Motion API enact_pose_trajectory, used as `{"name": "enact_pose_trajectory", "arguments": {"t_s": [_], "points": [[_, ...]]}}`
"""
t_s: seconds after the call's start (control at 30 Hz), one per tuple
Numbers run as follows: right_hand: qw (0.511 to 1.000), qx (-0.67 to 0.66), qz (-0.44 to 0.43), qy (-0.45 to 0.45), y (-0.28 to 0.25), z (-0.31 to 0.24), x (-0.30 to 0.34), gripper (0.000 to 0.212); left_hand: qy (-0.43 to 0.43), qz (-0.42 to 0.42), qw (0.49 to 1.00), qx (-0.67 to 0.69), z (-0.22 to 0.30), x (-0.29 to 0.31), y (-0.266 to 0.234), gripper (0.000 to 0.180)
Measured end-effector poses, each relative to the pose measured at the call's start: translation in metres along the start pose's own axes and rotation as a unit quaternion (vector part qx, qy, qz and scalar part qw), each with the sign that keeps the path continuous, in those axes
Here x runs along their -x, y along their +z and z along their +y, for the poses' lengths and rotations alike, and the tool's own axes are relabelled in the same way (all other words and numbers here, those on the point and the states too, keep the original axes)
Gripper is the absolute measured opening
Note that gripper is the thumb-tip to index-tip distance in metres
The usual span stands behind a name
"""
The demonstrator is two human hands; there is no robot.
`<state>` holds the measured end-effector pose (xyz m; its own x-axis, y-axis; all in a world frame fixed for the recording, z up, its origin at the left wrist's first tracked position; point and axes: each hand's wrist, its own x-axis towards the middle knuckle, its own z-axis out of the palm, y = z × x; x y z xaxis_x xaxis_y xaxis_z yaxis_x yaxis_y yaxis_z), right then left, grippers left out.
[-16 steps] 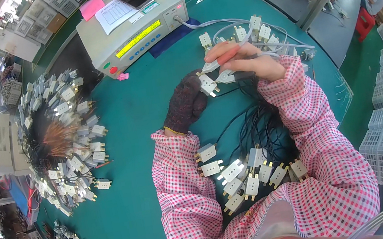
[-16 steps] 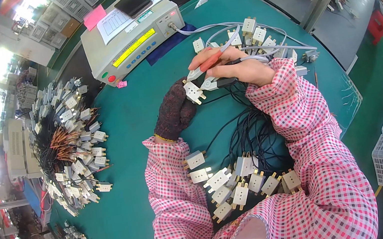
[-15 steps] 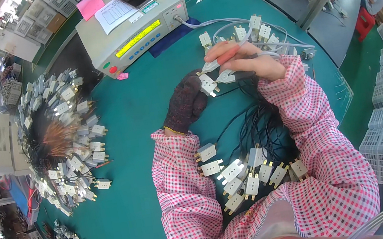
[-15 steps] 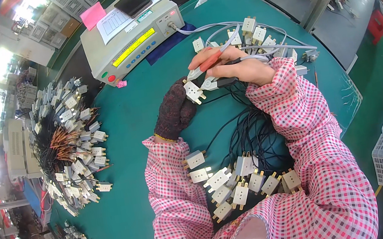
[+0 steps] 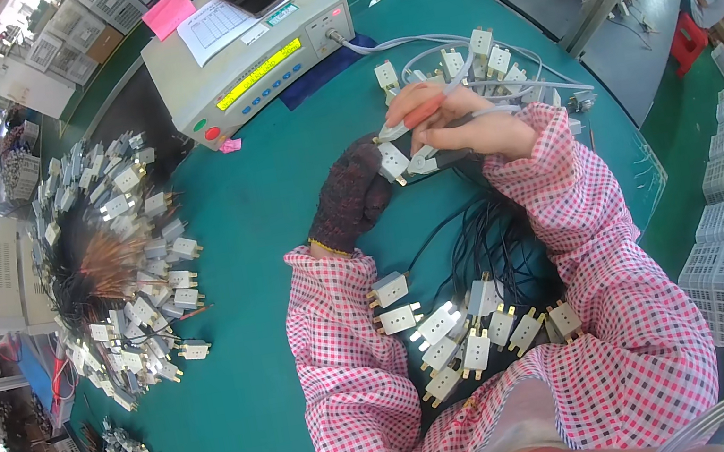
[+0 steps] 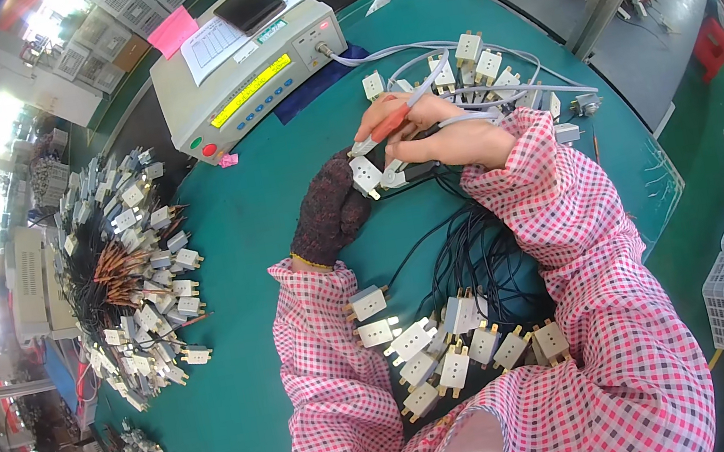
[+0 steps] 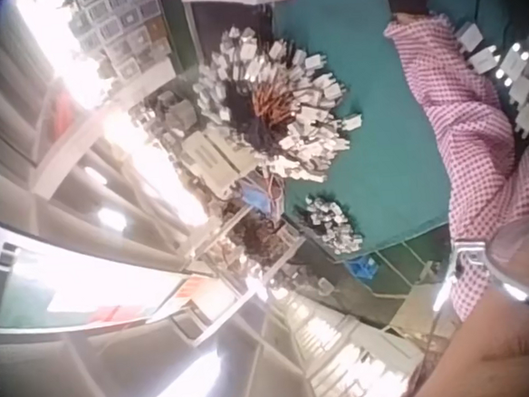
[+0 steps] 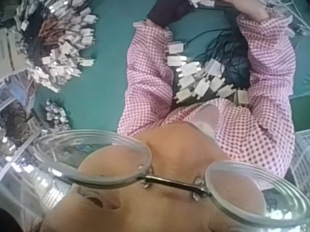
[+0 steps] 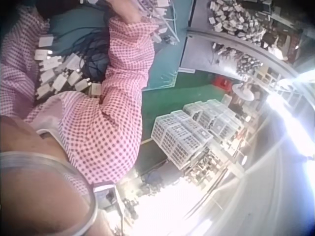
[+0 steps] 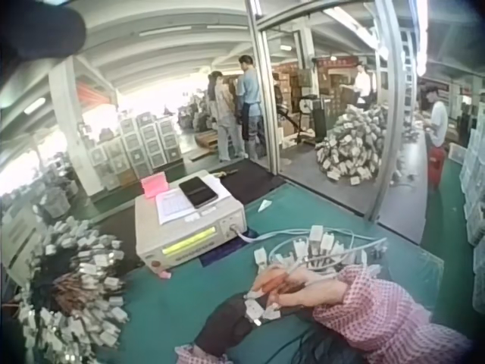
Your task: The recorder is assembling electrical wiring harnesses and inspecting connectors at a factory workbench.
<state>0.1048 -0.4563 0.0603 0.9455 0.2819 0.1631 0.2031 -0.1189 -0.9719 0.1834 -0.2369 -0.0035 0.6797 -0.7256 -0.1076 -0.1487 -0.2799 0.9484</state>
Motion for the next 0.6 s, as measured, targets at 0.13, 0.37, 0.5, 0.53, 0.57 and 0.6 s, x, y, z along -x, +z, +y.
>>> {"name": "enact_pose_trajectory", "arguments": {"t_s": [0.13,0.37,0.5,0.53,0.57,0.6], "points": [[1.0,0.007,0.015,-0.009,0.001,0.003,-0.002,0.034,0.245,0.01,0.967,-0.075,-0.016,-0.007,-0.002,0.044],[0.998,0.037,0.024,-0.033,0.001,0.001,-0.002,0.03,0.264,0.033,0.964,-0.01,-0.028,-0.011,0.008,0.031],[0.998,0.048,0.051,0.003,0.007,-0.001,-0.003,0.027,0.324,0.057,0.944,0.012,-0.032,-0.017,0.008,0.029],[0.998,0.046,0.046,-0.004,0.01,0.0,-0.004,0.027,0.297,0.041,0.954,0.026,-0.034,-0.018,0.007,0.028],[0.996,0.014,0.074,0.037,0.014,0.002,-0.004,0.026,0.405,0.1,0.903,-0.104,-0.034,-0.023,0.005,0.027],[0.992,-0.008,0.096,0.082,0.018,0.004,-0.005,0.025,0.469,0.142,0.848,-0.202,-0.034,-0.023,0.004,0.027]]}}
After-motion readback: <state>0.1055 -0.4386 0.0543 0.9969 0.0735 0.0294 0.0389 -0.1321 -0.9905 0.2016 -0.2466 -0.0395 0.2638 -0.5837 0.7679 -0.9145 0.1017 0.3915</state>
